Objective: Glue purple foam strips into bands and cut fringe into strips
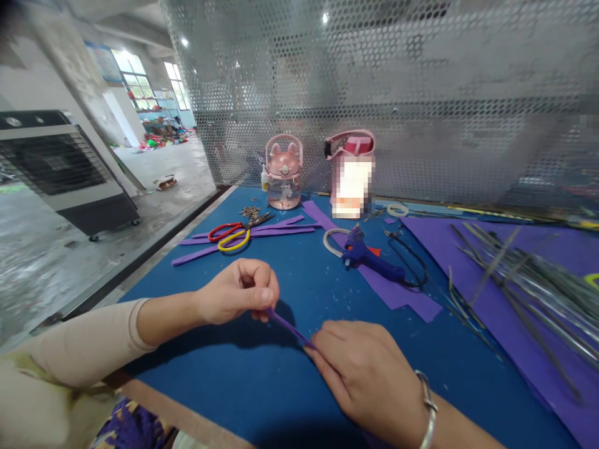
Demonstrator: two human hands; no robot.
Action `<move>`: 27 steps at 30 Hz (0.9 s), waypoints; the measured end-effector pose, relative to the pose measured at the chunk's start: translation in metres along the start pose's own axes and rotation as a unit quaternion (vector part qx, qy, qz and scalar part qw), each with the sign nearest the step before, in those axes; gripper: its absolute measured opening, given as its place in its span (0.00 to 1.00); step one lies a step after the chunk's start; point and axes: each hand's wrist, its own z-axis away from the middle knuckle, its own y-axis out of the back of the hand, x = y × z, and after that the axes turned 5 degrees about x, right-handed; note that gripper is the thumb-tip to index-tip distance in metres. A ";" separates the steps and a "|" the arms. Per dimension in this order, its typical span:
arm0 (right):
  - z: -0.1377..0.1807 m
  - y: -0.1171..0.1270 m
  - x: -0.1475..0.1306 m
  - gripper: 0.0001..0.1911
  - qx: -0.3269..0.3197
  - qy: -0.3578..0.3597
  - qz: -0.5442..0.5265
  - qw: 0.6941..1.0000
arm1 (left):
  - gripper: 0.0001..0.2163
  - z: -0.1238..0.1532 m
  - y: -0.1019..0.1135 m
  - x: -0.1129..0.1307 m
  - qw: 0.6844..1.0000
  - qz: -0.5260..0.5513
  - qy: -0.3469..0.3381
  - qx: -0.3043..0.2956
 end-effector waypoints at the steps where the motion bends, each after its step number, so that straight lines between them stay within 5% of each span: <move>1: 0.000 0.000 0.001 0.16 0.000 -0.003 -0.001 1.000 | 0.25 -0.001 0.001 0.000 1.000 -0.007 0.002 0.011; 5: 0.000 -0.002 0.007 0.16 0.001 -0.024 -0.015 1.000 | 0.24 -0.004 0.004 -0.003 0.999 -0.010 0.012 0.048; 10: 0.004 -0.006 0.010 0.17 -0.003 -0.056 -0.042 0.998 | 0.40 -0.002 0.003 -0.014 0.999 0.035 0.019 -0.006; 12: 0.004 -0.008 0.009 0.17 -0.008 -0.064 -0.049 0.997 | 0.37 -0.002 -0.001 -0.018 0.999 0.009 0.035 0.002; 15: 0.002 -0.010 0.008 0.17 -0.041 -0.106 -0.085 0.990 | 0.23 -0.007 -0.003 -0.019 0.996 -0.054 0.038 0.061; 20: -0.006 -0.008 0.014 0.22 -0.143 -0.249 -0.202 0.937 | 0.13 -0.028 0.016 -0.007 0.969 -0.073 -0.004 0.238; 27: -0.005 -0.002 0.028 0.19 -0.165 -0.321 -0.271 0.892 | 0.14 -0.042 0.043 -0.004 0.954 -0.067 -0.040 0.291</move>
